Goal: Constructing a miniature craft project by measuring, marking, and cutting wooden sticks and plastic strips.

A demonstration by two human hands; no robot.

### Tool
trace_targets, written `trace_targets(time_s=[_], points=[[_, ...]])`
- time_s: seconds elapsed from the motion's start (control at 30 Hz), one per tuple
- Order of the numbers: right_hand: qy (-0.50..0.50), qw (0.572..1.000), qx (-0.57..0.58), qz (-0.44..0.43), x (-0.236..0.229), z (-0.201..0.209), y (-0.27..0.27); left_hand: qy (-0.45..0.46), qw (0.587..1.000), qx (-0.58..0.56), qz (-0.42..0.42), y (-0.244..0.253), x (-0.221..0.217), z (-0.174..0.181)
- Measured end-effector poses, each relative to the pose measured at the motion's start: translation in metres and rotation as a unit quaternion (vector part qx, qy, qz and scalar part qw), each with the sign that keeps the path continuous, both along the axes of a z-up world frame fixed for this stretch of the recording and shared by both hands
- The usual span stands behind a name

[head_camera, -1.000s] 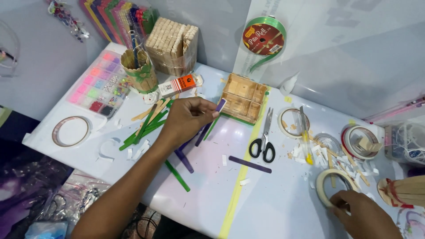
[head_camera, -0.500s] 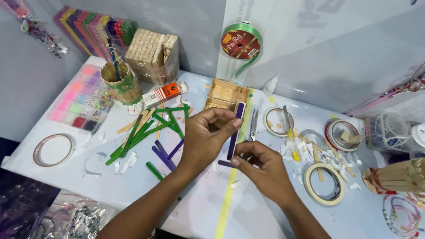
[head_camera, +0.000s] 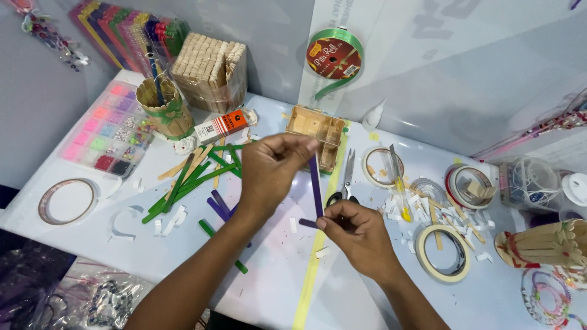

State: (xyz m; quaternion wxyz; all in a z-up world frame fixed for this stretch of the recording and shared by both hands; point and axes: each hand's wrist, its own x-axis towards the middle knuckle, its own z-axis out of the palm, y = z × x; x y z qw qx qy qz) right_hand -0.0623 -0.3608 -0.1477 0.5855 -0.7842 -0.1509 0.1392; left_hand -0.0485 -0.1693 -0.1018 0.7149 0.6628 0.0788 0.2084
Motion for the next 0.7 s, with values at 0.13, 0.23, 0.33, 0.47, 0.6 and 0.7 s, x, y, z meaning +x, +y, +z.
trace_targets(time_s=[0.13,0.23,0.33,0.47,0.6,0.7], points=[[0.041,0.999,0.012,0.0,-0.002,-0.009,-0.002,-0.025,0.997,-0.077,0.013,0.007,-0.001,0.002],[0.052,0.997,0.05,-0.019,0.0,-0.01,-0.002,0.009,0.999,-0.017,-0.034,0.003,-0.01,-0.008],[0.057,0.996,0.052,-0.035,0.002,-0.005,-0.002,0.043,0.993,0.043,-0.1,-0.005,-0.016,-0.018],[0.097,0.993,0.039,-0.048,0.009,0.005,-0.006,0.069,0.992,0.009,-0.101,-0.011,-0.011,-0.025],[0.028,0.998,-0.024,-0.048,0.024,0.006,-0.018,0.05,0.996,-0.02,-0.065,-0.007,-0.003,-0.026],[-0.062,0.971,-0.222,-0.064,0.033,0.013,-0.026,0.052,0.997,-0.026,-0.046,-0.005,0.0,-0.035]])
